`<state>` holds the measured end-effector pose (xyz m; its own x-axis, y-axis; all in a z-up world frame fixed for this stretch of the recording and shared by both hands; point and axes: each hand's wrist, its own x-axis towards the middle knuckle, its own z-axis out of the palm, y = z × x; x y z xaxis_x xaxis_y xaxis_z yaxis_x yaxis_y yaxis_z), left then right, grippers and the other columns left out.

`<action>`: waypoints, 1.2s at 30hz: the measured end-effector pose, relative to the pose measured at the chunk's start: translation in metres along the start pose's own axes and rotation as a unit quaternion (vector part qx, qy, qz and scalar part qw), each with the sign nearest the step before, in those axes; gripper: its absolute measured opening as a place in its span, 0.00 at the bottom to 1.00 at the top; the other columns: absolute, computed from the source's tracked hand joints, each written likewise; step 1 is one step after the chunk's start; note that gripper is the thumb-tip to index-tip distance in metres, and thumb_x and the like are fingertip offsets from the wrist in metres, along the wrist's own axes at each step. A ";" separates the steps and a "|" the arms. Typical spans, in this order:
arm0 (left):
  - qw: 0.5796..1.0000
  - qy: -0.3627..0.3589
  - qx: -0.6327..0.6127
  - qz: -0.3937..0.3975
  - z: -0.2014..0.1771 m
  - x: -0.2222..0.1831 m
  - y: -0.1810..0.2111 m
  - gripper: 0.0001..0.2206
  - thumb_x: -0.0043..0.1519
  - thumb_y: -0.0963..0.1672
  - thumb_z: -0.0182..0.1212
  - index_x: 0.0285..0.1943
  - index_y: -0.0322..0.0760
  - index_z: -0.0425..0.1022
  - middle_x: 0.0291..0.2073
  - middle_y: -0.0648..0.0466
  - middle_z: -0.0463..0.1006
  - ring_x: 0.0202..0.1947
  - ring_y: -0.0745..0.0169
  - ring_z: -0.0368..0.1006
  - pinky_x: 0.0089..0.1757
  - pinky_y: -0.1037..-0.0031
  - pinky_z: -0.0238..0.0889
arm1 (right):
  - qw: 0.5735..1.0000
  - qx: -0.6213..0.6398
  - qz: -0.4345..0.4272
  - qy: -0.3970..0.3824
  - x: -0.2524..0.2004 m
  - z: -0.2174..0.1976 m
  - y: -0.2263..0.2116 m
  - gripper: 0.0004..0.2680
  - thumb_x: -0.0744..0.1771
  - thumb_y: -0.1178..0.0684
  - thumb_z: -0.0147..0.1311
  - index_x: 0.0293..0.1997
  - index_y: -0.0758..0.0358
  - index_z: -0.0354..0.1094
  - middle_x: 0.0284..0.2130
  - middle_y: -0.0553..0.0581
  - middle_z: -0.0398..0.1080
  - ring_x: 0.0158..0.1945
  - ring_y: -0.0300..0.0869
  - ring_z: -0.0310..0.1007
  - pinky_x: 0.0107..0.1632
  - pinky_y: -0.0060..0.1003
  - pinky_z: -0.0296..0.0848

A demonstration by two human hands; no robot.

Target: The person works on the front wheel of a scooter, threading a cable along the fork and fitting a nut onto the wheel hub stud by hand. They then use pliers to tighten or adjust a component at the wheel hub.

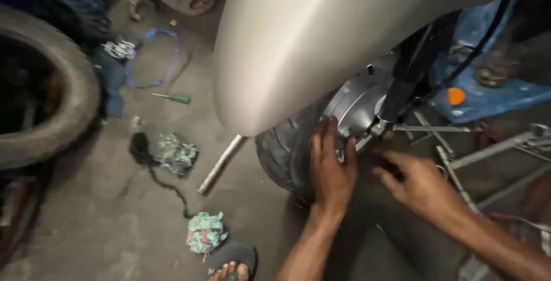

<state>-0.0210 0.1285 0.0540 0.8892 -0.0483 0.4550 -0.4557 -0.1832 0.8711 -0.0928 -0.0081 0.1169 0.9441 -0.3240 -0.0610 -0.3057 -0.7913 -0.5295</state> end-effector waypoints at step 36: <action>0.693 -0.018 -0.562 -0.451 0.017 -0.071 -0.071 0.16 0.71 0.49 0.54 0.53 0.31 0.76 0.41 0.50 0.81 0.38 0.63 0.77 0.39 0.72 0.70 | 0.998 -0.052 0.021 -0.041 0.008 0.067 -0.032 0.14 0.64 0.55 0.59 0.55 0.63 0.72 0.42 0.60 0.80 0.42 0.42 0.81 0.46 0.38 0.78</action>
<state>-0.0506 0.1279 -0.0434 0.8246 -0.4407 -0.3549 0.5600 0.7249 0.4012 -0.0676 0.0493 0.0761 0.9358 -0.3176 -0.1531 -0.3524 -0.8285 -0.4352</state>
